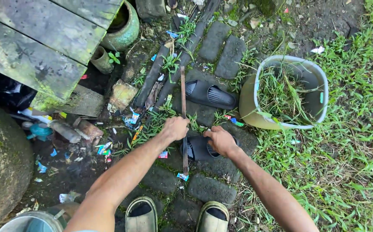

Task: Manually pull weeds and grass from between paving stones and around an outdoor drain area, placing the debris into a small bucket.

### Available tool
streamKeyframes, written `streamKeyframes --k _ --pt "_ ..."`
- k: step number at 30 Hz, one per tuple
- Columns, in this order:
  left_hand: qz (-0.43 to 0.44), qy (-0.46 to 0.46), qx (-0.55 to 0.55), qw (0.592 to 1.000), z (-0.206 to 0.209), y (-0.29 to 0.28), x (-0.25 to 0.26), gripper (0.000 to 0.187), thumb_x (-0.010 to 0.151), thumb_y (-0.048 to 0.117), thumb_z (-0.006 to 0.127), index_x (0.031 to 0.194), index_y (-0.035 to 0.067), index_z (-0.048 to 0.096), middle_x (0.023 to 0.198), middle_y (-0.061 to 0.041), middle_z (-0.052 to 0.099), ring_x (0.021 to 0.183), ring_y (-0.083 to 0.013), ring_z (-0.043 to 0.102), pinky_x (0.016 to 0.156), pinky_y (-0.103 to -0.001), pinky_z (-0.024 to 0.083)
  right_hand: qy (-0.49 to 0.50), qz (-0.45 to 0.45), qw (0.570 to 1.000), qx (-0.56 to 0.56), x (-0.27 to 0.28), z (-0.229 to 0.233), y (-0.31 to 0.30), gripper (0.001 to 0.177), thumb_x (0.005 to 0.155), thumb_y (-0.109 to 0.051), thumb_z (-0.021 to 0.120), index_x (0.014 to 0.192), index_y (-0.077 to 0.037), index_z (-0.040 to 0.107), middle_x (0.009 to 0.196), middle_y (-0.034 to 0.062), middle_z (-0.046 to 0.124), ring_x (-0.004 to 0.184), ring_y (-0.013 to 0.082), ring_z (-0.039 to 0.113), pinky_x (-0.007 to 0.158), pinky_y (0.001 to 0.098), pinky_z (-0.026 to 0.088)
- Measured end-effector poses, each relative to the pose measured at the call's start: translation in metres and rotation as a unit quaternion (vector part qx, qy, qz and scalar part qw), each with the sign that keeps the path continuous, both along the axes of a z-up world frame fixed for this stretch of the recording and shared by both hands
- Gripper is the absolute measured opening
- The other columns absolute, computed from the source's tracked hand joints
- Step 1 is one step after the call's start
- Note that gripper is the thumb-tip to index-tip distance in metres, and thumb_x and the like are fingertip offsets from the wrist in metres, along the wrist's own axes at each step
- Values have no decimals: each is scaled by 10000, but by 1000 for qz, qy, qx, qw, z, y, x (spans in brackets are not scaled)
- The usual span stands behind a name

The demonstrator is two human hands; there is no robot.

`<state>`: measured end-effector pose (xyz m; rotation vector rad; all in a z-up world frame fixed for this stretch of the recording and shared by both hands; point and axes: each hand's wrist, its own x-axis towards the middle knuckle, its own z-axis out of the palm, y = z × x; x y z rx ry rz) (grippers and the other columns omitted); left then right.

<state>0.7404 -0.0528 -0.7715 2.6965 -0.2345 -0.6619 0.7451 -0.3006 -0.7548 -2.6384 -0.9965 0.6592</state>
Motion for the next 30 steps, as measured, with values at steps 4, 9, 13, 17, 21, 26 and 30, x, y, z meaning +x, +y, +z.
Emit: streamKeyframes --k 4,9,13,17,21,26,30 --pt "20 -14 -7 1000 25 14 -1 289 936 271 662 1169 110 718 994 -193 739 980 -382 717 895 -512 562 -59 25 998 -6 15 22 12 331 779 -115 763 1100 -193 734 1112 110 610 1163 332 545 924 483 476" --pt "110 -95 -69 987 32 40 -6 276 896 234 671 1137 127 752 986 -178 752 958 -357 725 910 -480 557 -167 -57 975 136 54 22 31 280 722 -97 764 987 -178 800 1312 170 600 1156 400 533 1010 466 463" --pt "153 -119 -94 977 44 70 -13 259 894 209 666 1119 119 755 1012 -188 737 957 -371 710 891 -481 557 -169 -106 972 127 88 -8 46 281 723 -126 790 990 -205 823 1479 248 504 1177 475 517 1039 483 447" --pt "193 -174 -142 955 34 102 -32 228 892 137 636 1085 98 750 1027 -187 738 965 -384 705 891 -485 554 -130 -152 970 139 109 -42 64 283 734 -169 827 1016 -147 818 1362 266 590 1215 464 553 1087 521 401" --pt "219 -222 -179 933 45 121 -55 216 880 115 636 1061 102 754 1003 -195 725 955 -397 689 855 -484 546 -114 -192 962 160 119 -39 80 227 835 -173 774 1049 -100 801 1073 189 771 1047 386 693 1000 448 521" --pt "276 -197 -169 926 54 131 -54 219 928 140 619 1096 135 758 947 -181 716 914 -373 693 839 -464 551 -193 -243 909 278 167 6 103 135 884 -133 764 988 -57 803 934 169 771 836 312 766 831 388 594" --pt "295 -245 -206 900 55 126 -40 212 940 149 624 1106 133 756 949 -157 739 903 -338 701 828 -456 553 -169 -370 828 386 229 65 115 215 872 -106 788 1065 -21 748 924 153 766 753 237 741 729 363 598"
